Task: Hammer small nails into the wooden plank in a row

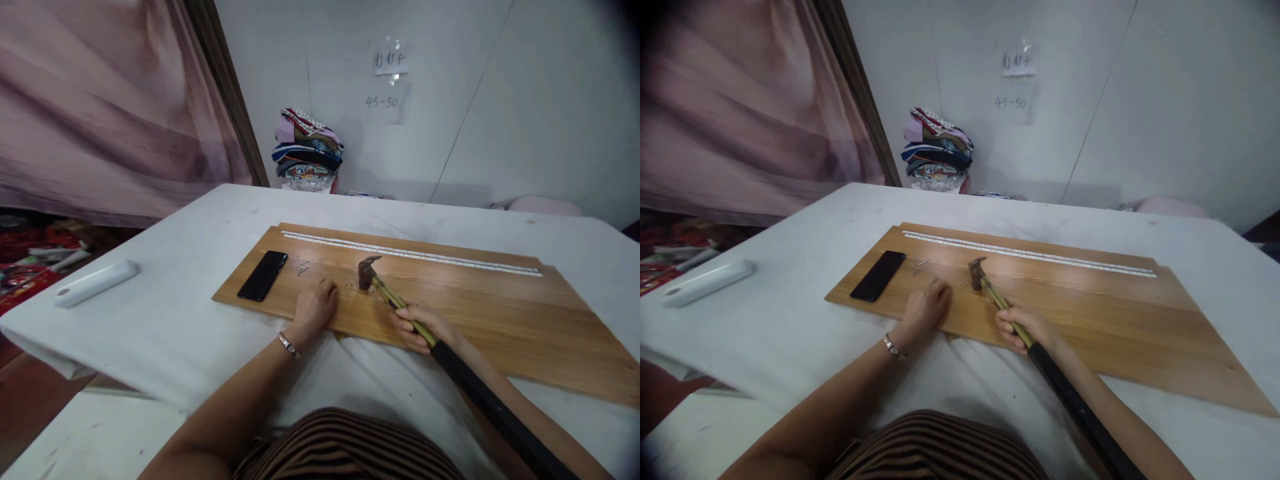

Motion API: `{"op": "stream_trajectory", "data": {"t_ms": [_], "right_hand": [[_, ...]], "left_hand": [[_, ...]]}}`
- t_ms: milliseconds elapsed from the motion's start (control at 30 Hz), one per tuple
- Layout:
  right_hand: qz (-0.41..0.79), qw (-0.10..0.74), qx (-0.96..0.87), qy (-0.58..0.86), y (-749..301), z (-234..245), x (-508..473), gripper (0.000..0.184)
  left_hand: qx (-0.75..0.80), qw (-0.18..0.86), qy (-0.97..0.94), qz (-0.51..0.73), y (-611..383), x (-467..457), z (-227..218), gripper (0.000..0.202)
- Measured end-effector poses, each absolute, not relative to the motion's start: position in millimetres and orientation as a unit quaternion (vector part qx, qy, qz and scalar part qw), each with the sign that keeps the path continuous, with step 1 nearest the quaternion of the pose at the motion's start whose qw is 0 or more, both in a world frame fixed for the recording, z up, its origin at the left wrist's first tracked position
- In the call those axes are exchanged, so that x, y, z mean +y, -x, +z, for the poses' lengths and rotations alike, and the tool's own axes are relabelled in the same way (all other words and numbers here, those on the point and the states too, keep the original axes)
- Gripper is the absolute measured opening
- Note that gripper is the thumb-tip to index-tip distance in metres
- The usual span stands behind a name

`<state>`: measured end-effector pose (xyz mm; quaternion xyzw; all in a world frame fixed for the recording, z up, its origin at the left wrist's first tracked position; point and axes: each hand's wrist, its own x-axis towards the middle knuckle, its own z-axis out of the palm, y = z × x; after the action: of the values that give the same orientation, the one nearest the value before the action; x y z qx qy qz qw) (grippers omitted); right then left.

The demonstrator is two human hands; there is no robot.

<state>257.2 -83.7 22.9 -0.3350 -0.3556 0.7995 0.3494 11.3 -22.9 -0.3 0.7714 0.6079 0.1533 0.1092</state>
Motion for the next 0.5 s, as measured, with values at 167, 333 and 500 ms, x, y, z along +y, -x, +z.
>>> {"op": "stream_trajectory", "data": {"t_ms": [167, 333, 500], "right_hand": [[0.797, 0.344, -0.369, 0.332, -257.0, 20.8, -82.2, 0.036], [0.794, 0.345, -0.372, 0.334, -257.4, 23.6, -82.6, 0.043], [0.793, 0.353, -0.365, 0.337, -255.8, 22.4, -82.6, 0.045]], "left_hand": [[0.609, 0.116, -0.77, 0.15, -10.9, -22.4, 0.4, 0.022], [0.608, 0.11, -0.77, 0.16, -11.0, -22.6, -0.1, 0.021], [0.606, 0.106, -0.771, 0.162, -10.7, -22.9, -0.4, 0.021]]}}
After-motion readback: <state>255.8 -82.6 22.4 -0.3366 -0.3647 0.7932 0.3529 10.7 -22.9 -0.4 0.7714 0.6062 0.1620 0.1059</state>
